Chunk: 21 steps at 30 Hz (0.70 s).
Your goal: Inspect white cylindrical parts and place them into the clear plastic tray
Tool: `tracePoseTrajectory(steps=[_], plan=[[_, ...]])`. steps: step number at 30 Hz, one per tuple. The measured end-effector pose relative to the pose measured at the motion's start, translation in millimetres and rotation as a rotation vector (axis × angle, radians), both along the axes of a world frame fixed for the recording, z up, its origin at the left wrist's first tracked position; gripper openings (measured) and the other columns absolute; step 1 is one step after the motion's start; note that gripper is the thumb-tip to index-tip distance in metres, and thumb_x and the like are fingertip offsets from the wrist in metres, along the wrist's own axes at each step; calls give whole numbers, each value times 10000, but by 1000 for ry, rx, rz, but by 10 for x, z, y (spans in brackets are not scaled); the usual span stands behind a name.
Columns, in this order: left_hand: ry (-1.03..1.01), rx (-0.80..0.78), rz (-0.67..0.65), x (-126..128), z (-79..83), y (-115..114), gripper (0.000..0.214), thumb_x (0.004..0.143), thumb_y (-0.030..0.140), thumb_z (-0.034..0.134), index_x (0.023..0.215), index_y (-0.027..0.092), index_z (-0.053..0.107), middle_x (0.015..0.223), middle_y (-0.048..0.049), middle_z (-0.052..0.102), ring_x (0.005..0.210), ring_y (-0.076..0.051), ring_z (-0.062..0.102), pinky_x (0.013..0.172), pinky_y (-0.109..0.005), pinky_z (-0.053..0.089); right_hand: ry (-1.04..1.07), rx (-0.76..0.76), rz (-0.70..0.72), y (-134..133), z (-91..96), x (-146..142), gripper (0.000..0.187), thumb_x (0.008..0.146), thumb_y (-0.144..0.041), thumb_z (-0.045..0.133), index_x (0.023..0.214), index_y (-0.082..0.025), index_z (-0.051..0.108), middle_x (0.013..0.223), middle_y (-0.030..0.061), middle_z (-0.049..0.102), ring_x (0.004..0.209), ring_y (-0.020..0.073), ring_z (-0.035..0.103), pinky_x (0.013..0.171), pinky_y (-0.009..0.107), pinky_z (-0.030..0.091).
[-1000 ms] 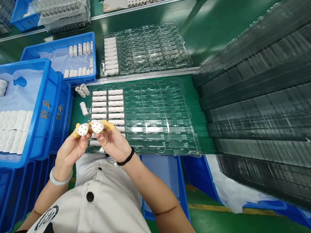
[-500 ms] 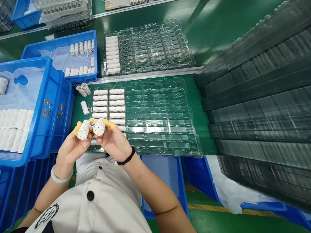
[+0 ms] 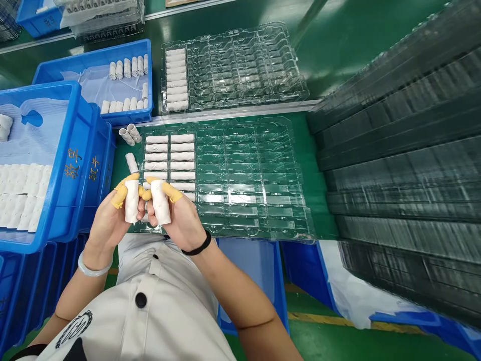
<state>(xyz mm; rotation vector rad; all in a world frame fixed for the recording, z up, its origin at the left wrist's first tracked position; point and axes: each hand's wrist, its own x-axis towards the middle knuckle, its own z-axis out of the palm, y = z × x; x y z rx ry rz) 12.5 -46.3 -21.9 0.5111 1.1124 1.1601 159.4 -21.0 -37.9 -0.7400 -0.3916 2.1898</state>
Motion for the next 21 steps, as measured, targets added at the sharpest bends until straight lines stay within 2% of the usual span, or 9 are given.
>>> tracePoseTrajectory(steps=[2, 4, 9, 14, 18, 21], plan=[[-14, 7, -14, 0, -11, 6, 290, 959, 401, 570, 1007, 128, 658, 649, -25, 602, 538, -109, 537, 528, -209, 466, -19, -37, -25, 2, 23, -9, 369, 942, -486, 487, 1081, -169, 618, 664, 14, 606, 524, 137, 492, 512, 260, 428], [-43, 8, -22, -3, -29, 16, 333, 969, 436, 556, 938, 122, 663, 677, -30, 601, 541, -94, 526, 527, -195, 462, -23, -75, -56, 8, 41, -14, 398, 965, -503, 457, 1070, -165, 640, 748, 33, 621, 574, 134, 499, 535, 259, 444], [-126, -25, -26, 6, -67, 44, 371, 943, 467, 606, 951, 103, 680, 671, -25, 580, 551, -87, 519, 506, -179, 455, -29, -36, -41, 12, 27, -18, 408, 966, -510, 462, 1017, -157, 660, 735, 29, 582, 614, 146, 501, 586, 276, 468], [-104, -84, 49, 22, -88, 39, 367, 922, 457, 641, 850, 98, 674, 721, -59, 635, 632, -126, 602, 590, -222, 526, 25, -3, -50, 4, -21, -10, 366, 934, -516, 516, 943, -173, 642, 699, 21, 571, 622, 154, 518, 593, 286, 462], [-110, -72, 13, 12, -76, 25, 428, 968, 478, 549, 835, 93, 679, 700, -60, 621, 615, -123, 582, 627, -243, 532, 82, 38, -6, 2, -58, 6, 359, 926, -516, 532, 940, -170, 630, 665, 9, 573, 571, 136, 500, 603, 287, 472], [-118, -47, -21, 14, -58, 22, 395, 950, 475, 584, 878, 99, 680, 666, -37, 595, 549, -97, 527, 578, -220, 497, 95, 58, 2, 11, -74, 4, 350, 949, -494, 512, 933, -167, 634, 648, 5, 575, 529, 116, 471, 559, 261, 452]])
